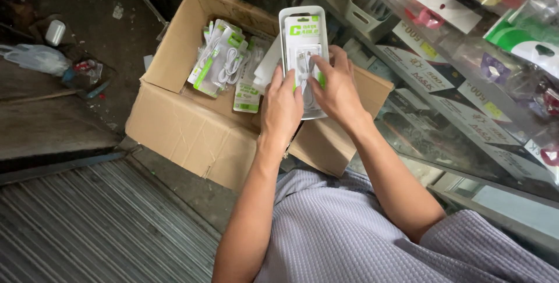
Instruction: Sorting and checking packaged data cables from a cardboard box into a plastic container.
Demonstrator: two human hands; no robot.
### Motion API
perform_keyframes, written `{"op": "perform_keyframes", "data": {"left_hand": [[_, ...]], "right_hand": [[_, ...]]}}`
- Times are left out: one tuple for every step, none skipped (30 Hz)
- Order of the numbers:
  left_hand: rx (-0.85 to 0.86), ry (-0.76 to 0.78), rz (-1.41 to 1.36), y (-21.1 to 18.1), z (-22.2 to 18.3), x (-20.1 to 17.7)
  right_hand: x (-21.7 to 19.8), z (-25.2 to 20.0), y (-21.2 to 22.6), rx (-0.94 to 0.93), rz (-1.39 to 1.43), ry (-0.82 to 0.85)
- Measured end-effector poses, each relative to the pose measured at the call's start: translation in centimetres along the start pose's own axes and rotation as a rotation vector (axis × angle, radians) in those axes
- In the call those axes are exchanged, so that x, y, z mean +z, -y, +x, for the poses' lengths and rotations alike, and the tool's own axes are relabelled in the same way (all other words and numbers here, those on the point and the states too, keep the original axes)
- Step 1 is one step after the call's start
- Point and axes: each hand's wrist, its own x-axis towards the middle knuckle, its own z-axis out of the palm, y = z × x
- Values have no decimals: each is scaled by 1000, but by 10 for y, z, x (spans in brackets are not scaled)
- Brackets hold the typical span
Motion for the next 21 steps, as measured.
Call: {"op": "perform_keyframes", "data": {"left_hand": [[-2, -4, -1, 8, 0, 6], [28, -34, 20, 16, 0, 12], [58, -63, 40, 24, -1, 18], [55, -66, 39, 23, -2, 16], [83, -102, 13, 22, -3, 14], [112, -138, -12, 21, -4, 11], [109, -141, -11, 21, -3, 8], [145, -182, -81, 21, -3, 3], [182, -224, -151, 21, -2, -1], [178, -227, -151, 23, -1, -9], [161, -251, -144, 26, 0, -17], [144, -278, -137, 29, 2, -24], [140, -282, -136, 42, 6, -31], [52, -298, -199, 56, 8, -39], [-36, -313, -261, 70, 10, -47], [-41, -317, -259, 92, 15, -52], [-51, -341, -292, 115, 20, -59], [-59, -368, -325, 139, 26, -66], [-63, -375, -322, 161, 30, -66], [-143, -401, -277, 184, 33, -64], [-224, -427, -232, 207, 36, -63]], "right_hand": [[0, 1, 2, -4, 0, 2], [-1, 2, 4, -12, -3, -21], [-1, 3, 7, -20, -5, -44], [0, 4, 10, -23, -6, -41], [1, 5, 13, -68, -35, -86], [1, 7, 17, -114, -63, -130], [3, 8, 22, -117, -62, -128], [3, 9, 28, -131, -6, -145], [4, 11, 34, -146, 50, -162], [6, 13, 44, -148, 51, -158], [9, 15, 53, -168, 99, -159], [12, 18, 63, -190, 146, -161], [16, 20, 74, -193, 147, -156], [21, 22, 87, -199, 237, -118], [27, 23, 99, -204, 326, -78], [42, 25, 102, -207, 330, -72], [57, 27, 106, -177, 404, -5], [72, 31, 110, -148, 477, 64], [96, 33, 111, -153, 480, 70], [119, 35, 111, -28, 658, 144], [143, 36, 111, 101, 832, 217]]}}
